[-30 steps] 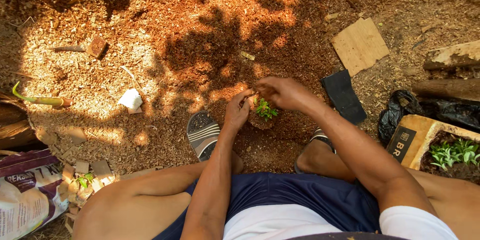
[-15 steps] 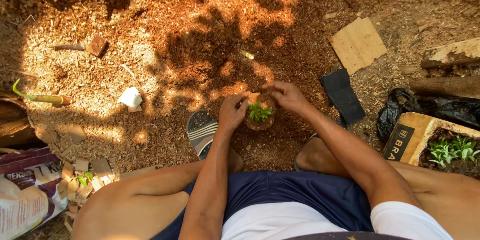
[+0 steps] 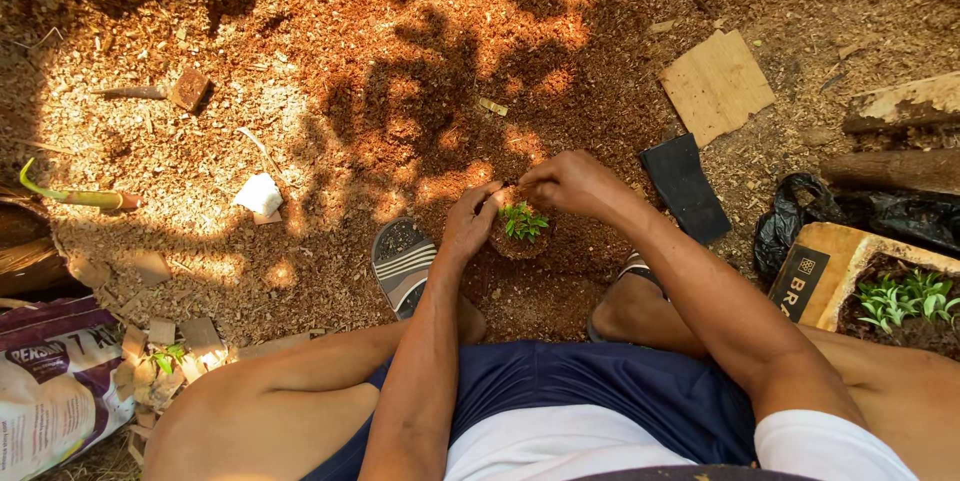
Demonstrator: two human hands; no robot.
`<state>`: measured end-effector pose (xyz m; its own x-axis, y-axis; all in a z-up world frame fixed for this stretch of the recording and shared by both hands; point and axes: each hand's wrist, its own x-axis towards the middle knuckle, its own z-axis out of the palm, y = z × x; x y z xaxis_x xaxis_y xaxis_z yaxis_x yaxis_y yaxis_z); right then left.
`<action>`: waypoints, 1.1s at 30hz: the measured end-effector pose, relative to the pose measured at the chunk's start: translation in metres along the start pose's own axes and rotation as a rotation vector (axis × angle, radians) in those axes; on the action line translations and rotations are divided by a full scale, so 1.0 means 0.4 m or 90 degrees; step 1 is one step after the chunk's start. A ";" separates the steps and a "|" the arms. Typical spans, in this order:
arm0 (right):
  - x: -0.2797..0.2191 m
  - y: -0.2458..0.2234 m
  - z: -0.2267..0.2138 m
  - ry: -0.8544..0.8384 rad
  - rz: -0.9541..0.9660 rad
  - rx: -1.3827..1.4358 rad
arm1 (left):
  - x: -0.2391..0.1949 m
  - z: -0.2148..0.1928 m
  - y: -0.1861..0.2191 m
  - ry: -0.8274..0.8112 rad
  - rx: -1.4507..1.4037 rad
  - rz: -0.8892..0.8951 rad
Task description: The person picks up a seedling from a wooden crate, prepares a small pot with soil by hand, and places the seedling into the pot.
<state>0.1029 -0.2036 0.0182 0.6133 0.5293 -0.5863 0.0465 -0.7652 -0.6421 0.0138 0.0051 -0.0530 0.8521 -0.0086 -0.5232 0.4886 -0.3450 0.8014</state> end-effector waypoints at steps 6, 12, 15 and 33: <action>-0.027 -0.025 -0.002 -0.021 0.013 0.072 | 0.018 0.007 -0.044 -0.005 0.025 -0.027; -0.046 -0.010 0.046 0.022 0.258 0.348 | -0.002 0.002 -0.048 0.010 0.083 -0.031; -0.016 0.020 0.052 0.037 0.211 0.458 | -0.029 -0.048 0.030 -0.059 0.077 -0.212; -0.006 0.137 0.044 0.100 0.067 0.159 | -0.013 -0.013 0.041 -0.063 0.104 0.037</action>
